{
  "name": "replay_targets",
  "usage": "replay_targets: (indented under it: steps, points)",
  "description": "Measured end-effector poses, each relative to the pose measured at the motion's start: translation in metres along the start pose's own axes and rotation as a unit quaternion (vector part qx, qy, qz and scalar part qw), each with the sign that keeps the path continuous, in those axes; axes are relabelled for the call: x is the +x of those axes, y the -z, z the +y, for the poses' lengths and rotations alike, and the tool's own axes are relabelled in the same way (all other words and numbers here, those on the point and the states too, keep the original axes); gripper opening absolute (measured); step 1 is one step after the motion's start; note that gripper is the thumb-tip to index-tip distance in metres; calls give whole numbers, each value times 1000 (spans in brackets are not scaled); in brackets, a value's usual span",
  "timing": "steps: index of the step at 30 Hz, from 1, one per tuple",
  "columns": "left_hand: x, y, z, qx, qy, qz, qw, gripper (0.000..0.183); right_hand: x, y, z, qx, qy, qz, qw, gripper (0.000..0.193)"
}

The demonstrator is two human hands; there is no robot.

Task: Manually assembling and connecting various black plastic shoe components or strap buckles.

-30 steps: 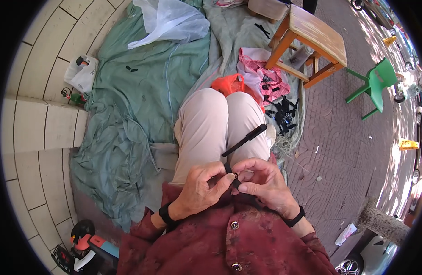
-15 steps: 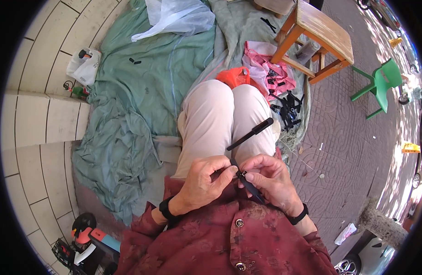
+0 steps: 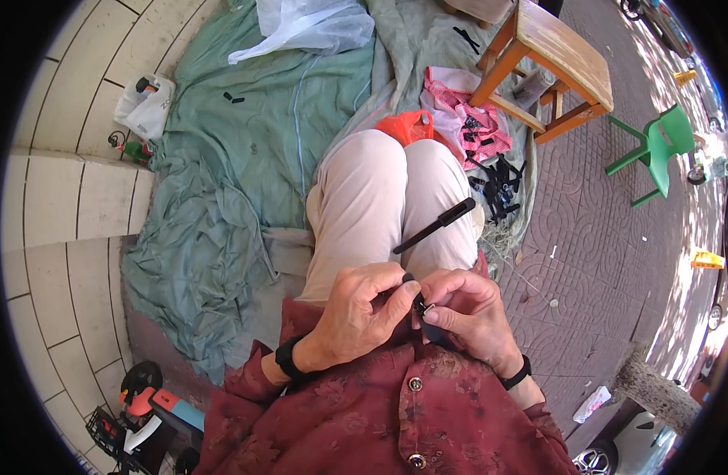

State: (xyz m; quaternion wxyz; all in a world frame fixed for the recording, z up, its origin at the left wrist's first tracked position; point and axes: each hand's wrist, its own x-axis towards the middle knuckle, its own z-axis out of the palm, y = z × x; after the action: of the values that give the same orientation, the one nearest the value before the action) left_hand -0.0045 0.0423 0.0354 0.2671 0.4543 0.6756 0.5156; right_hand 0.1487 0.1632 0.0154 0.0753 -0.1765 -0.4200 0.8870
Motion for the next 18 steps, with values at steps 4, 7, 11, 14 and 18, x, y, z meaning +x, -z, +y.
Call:
replay_targets:
  steps: [4,7,11,14,18]
  points:
    - [-1,-1,0,-37,5,12,999,21,-2,-4,-4,30,-2,2,1000,12]
    - [-1,1,3,-40,3,4,999,22,-4,-6,-4,30,12,7,999,13]
    - [1,4,8,-39,15,-5,999,23,-5,-9,-1,14,54,13,998,13]
    - [3,6,11,-29,31,-7,999,26,-5,-10,3,-10,85,21,996,13]
    - [5,5,15,-16,31,-1,999,29,-7,-16,0,-32,102,38,994,14]
